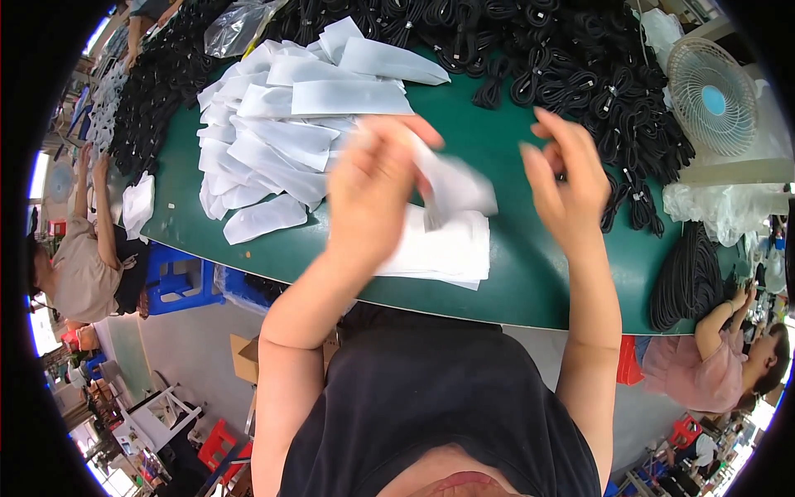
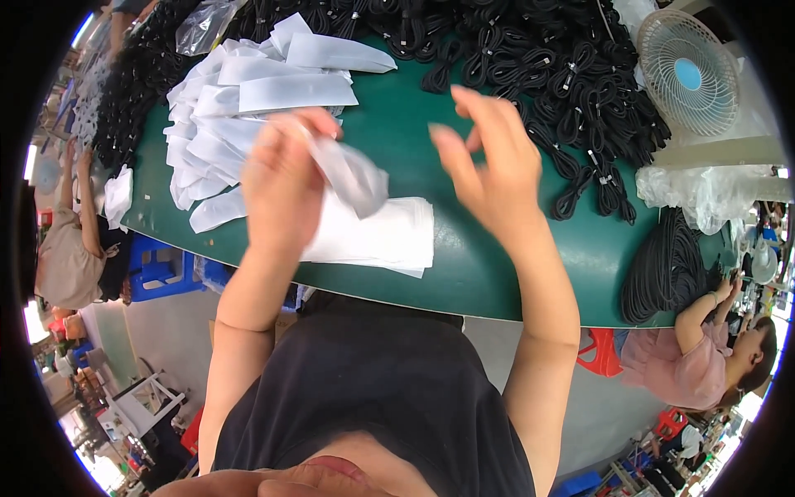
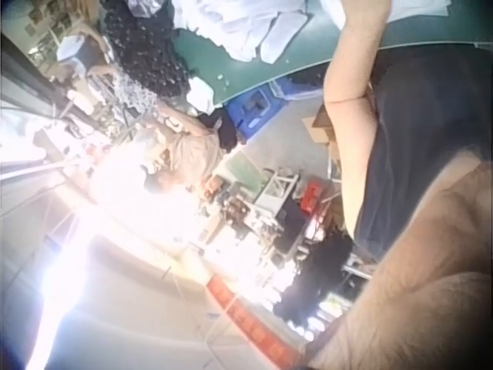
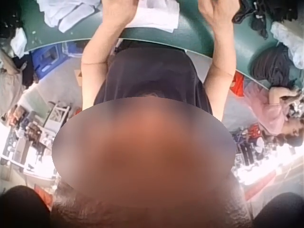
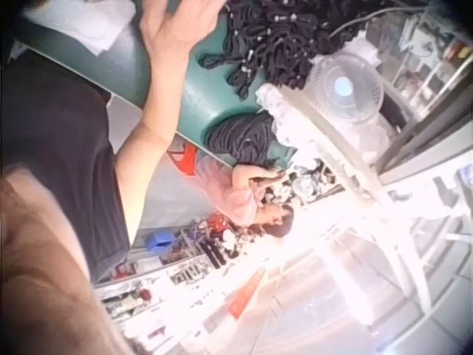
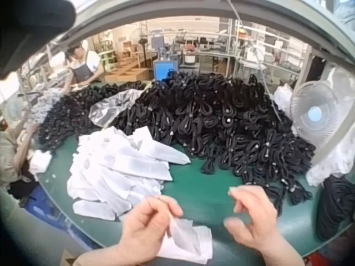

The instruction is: Packing black electrical cables into individual white plastic bags at a factory workbench.

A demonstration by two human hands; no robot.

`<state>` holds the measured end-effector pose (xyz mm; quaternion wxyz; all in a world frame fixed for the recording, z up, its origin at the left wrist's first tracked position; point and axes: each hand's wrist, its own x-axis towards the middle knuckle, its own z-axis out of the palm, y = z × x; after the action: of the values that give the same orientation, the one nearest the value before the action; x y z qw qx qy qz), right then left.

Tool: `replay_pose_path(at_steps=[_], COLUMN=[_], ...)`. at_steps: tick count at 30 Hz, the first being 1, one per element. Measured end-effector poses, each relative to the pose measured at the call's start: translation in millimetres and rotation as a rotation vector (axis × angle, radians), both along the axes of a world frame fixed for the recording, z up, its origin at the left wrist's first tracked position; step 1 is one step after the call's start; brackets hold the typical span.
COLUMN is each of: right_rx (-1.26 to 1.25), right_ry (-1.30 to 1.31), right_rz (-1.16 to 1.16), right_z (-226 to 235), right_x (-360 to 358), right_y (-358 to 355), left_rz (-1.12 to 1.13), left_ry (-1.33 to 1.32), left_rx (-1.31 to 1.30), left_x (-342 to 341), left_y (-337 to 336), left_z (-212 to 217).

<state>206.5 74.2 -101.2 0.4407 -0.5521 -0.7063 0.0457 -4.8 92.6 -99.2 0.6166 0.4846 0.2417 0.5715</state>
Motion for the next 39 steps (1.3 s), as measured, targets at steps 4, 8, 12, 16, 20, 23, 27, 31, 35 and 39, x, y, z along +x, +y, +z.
replay_pose_path(at_steps=[4,8,12,16,20,23,27,31,35,39], right_rx=[-0.120,-0.268,-0.031,-0.150,-0.253,-0.213,-0.094,0.035,0.042,0.048], right_ry=[-0.386,-0.547,-0.564,-0.518,-0.053,0.136,0.158,-0.052,-0.147,-0.154], right_rz=[-0.210,-0.355,-0.386,-0.271,-0.006,0.088,0.165,0.265,0.345,0.365], right_z=[-53,-93,-107,-89,-72,-58,-42,-39,-39,-37], right_x=[-7,-8,-5,-3,17,30,38,28,20,20], right_y=[70,107,107,60,7,-35,-85,-109,-110,-107], left_rz=[0.316,0.764,0.355,-0.010,-0.053,0.003,-0.014,-0.040,-0.083,-0.103], left_ry=[-0.229,-0.073,0.488,0.889,1.118,1.015,0.764,0.652,0.499,0.409], left_rx=[0.040,0.109,0.181,0.563,0.707,0.642,0.226,0.119,-0.033,-0.052], left_x=[-28,-29,-27,-11,-9,-9,-16,-19,-19,-20], left_y=[49,47,-3,-34,-37,-37,-37,-32,-32,-32], left_z=[-6,-7,-36,-68,-84,-85,-74,-75,-79,-80])
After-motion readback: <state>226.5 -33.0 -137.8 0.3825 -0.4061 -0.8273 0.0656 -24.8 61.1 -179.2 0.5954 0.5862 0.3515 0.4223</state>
